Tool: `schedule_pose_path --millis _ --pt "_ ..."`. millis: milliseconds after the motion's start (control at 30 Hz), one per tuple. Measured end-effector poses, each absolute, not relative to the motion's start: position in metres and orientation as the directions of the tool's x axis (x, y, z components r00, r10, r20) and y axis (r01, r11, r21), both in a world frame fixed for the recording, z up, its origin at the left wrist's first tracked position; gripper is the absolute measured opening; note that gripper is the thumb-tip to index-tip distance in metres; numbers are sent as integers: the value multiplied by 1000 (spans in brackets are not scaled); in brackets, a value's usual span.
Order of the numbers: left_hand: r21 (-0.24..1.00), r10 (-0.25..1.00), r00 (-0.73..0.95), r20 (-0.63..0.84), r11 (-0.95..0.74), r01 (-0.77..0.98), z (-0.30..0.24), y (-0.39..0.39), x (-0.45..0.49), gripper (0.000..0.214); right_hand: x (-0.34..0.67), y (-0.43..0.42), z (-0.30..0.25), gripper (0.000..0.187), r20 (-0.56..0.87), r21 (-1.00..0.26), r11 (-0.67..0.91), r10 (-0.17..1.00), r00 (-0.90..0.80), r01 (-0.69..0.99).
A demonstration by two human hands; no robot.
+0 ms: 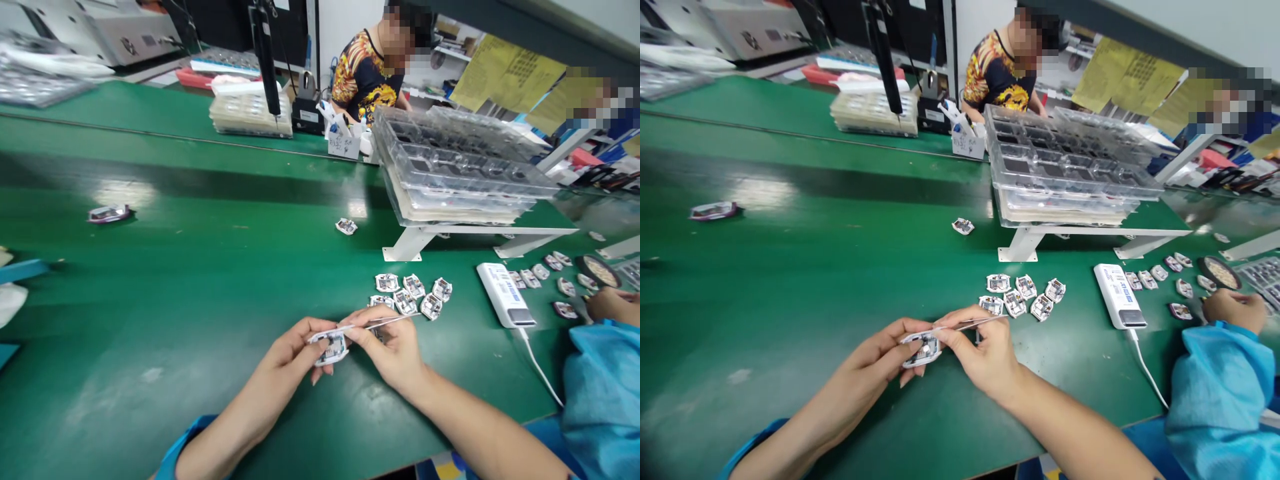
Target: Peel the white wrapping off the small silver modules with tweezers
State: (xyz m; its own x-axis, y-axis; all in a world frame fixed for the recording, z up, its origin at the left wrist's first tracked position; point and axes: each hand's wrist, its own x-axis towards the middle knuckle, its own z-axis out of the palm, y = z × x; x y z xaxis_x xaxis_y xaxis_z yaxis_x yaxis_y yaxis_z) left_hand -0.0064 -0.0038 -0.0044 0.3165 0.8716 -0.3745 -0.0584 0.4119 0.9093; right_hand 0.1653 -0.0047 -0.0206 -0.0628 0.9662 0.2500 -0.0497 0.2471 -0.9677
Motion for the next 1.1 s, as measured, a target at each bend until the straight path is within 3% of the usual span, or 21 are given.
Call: schedule_pose_path --millis 267,533,767,867,1000,1100 --pt "890 868 287 -405 446 -91 -11 -6 -6 25 165 -4 -10 4 370 -911 391 915 -162 131" --pt "885 870 292 -398 448 -126 -3 -6 -8 26 164 -5 -14 4 318 -947 321 944 -86 25" --pt "929 849 431 -307 365 -57 -11 -2 -12 41 166 -4 -15 3 376 -919 382 923 -77 92" --pt "943 850 445 -282 332 -36 -17 -1 -12 37 168 -3 -16 5 392 -903 400 916 -84 155" --pt "981 881 440 -173 116 154 -22 16 -20 26 169 -2 -18 10 464 -864 469 883 -74 181" --pt "850 952 305 22 -178 495 -26 53 -41 24 170 -1 -17 14 506 -840 506 861 -53 196"
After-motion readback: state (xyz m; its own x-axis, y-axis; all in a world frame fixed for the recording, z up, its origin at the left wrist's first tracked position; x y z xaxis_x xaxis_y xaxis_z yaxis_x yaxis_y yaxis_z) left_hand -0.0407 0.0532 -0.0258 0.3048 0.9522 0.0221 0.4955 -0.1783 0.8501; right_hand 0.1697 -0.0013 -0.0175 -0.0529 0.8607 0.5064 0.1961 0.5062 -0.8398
